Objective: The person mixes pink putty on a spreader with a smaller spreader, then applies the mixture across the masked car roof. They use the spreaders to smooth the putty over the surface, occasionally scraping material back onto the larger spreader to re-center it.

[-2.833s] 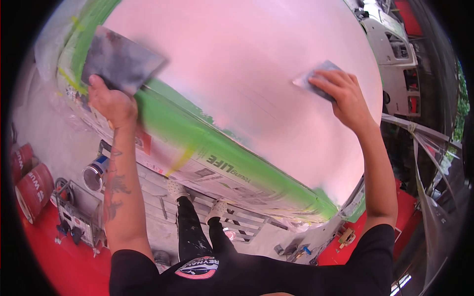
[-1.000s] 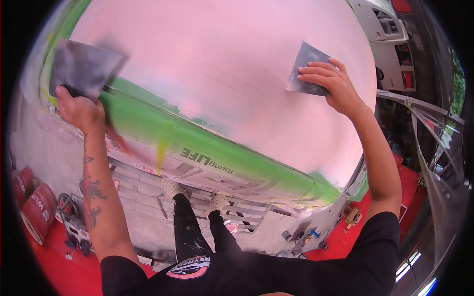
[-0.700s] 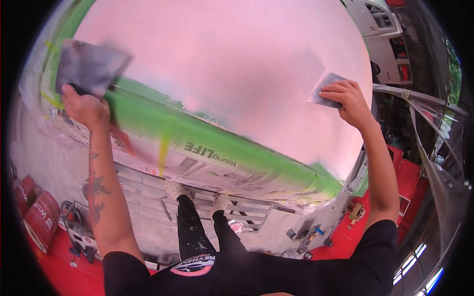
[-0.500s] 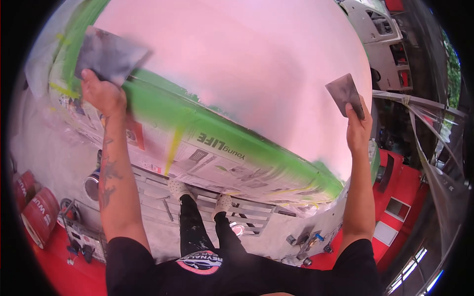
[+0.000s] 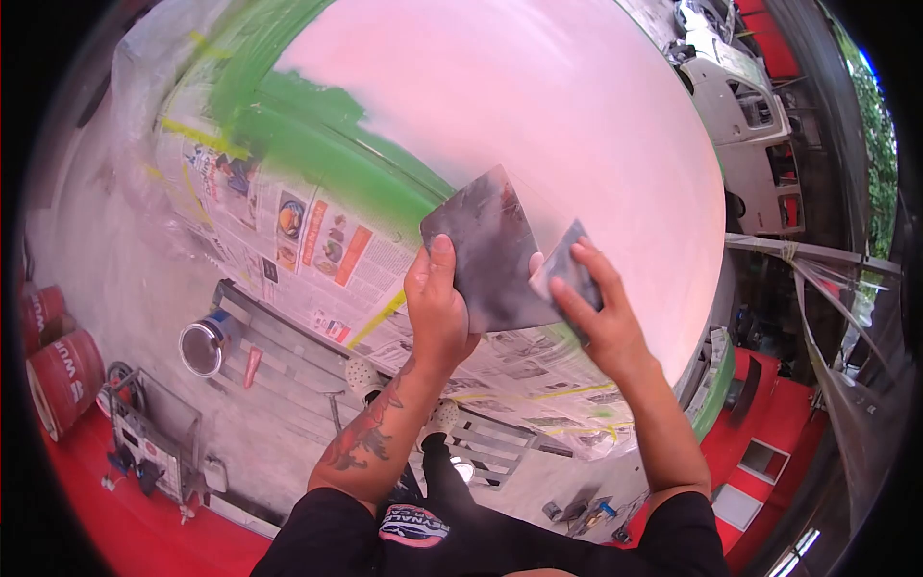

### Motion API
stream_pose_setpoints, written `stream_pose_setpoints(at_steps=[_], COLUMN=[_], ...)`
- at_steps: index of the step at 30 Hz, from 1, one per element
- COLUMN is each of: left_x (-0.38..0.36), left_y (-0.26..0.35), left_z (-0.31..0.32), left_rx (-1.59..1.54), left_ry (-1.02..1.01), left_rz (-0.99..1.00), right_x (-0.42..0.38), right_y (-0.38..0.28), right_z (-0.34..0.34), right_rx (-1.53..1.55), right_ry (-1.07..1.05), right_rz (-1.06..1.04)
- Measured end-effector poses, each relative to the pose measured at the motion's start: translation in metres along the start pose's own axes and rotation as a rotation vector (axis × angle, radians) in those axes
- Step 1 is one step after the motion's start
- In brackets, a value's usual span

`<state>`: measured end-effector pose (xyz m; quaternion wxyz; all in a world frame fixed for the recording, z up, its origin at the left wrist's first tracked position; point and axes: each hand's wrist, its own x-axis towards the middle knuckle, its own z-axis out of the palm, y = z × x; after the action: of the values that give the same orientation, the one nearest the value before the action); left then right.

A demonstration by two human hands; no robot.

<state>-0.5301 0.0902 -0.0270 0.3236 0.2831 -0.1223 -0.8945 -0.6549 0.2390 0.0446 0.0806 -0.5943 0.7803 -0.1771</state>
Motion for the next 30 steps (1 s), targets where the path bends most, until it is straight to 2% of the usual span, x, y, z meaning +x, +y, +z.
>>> stream_pose_setpoints(at_steps=[1, 2, 3, 4, 6, 8, 9, 12, 14, 20, 26, 30], left_x=[-0.001, 0.006, 0.027, 0.052, 0.09, 0.146, 0.163, 0.189, 0.19, 0.189, 0.187, 0.189], left_y=[0.007, 0.014, 0.022, 0.03, 0.08, 0.096, 0.096, 0.097, 0.096, 0.095, 0.097, 0.098], left_z=[-0.006, -0.009, -0.037, -0.065, -0.035, -0.06, -0.062, -0.073, -0.08, -0.083, -0.079, -0.083], left_rx=[0.055, -0.004, 0.414, 0.832, 0.151, 0.298, 0.293, 0.341, 0.345, 0.441, 0.505, 0.578], left_ry=[-0.021, -0.029, 0.034, 0.115, 0.175, 0.274, 0.277, 0.303, 0.299, 0.302, 0.33, 0.362], left_rz=[0.012, 0.114, 0.401, 0.684, 0.61, 0.801, 0.805, 1.006, 1.009, 1.04, 1.057, 1.064], right_x=[0.002, 0.006, 0.013, 0.024, 0.049, 0.098, 0.122, 0.199, 0.246, 0.339, 0.363, 0.352], right_y=[0.007, 0.015, 0.022, 0.026, 0.035, 0.034, 0.038, 0.049, 0.064, 0.075, 0.094, 0.093], right_z=[-0.007, -0.016, -0.022, -0.025, -0.026, -0.024, -0.017, 0.017, 0.045, 0.083, 0.093, 0.09], right_rx=[0.001, -0.226, -0.458, -0.464, -0.476, -0.453, -0.454, -0.422, -0.383, -0.473, -0.378, -0.331], right_ry=[-0.005, -0.111, -0.213, -0.217, -0.04, 0.05, 0.058, 0.093, 0.118, -0.004, -0.04, -0.08], right_rz=[-0.006, -0.026, -0.046, -0.061, 0.01, -0.061, -0.116, -0.25, -0.327, -0.198, -0.181, -0.294])
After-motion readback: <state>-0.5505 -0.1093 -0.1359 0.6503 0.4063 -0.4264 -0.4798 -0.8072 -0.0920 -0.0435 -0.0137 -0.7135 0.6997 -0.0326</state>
